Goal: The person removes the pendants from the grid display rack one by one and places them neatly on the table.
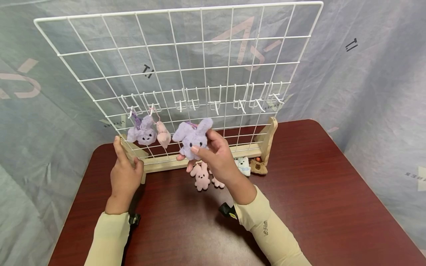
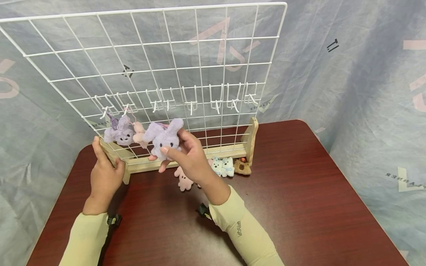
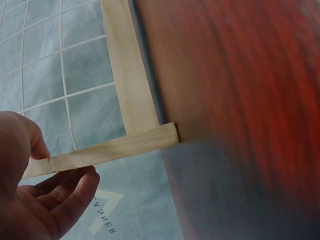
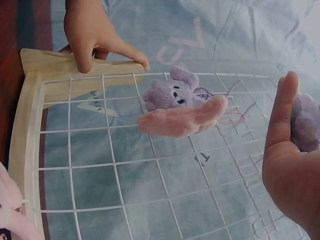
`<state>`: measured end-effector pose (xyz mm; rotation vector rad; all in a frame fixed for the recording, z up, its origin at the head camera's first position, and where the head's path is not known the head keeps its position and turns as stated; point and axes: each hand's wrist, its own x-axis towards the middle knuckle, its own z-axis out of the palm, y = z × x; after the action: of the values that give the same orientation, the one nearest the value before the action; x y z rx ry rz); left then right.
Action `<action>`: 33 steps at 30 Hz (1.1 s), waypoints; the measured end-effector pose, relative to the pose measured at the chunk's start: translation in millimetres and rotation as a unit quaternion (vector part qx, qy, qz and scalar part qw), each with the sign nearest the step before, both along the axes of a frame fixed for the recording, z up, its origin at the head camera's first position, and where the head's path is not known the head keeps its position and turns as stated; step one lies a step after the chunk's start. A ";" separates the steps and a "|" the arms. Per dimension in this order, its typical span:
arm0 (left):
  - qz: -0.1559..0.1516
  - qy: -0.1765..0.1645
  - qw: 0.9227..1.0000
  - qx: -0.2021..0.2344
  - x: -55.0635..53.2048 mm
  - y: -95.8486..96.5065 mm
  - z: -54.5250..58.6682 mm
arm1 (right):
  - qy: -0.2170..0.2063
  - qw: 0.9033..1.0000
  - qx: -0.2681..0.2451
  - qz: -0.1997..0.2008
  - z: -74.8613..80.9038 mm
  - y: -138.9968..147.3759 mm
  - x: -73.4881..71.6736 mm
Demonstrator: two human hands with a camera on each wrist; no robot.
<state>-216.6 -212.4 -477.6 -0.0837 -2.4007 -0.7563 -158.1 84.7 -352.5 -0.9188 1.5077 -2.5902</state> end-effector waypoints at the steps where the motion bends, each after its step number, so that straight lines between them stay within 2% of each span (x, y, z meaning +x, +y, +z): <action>1: 0.001 -0.001 1.000 0.001 0.1 -0.1 0.0 | -0.005 1.000 0.000 0.001 -0.1 -0.1 -0.1; 11: -0.001 -0.005 1.000 0.000 1.1 0.3 -0.1 | -0.041 0.999 0.022 -0.010 -2.1 -1.5 -1.4; 33: -0.006 0.000 1.000 -0.001 -0.3 -0.5 -0.5 | -0.063 0.998 0.016 0.007 -4.1 -4.4 -6.6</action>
<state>-216.9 -212.9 -478.1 -0.0977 -2.4033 -0.7603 -164.6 80.2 -356.6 -0.7465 1.4994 -2.5523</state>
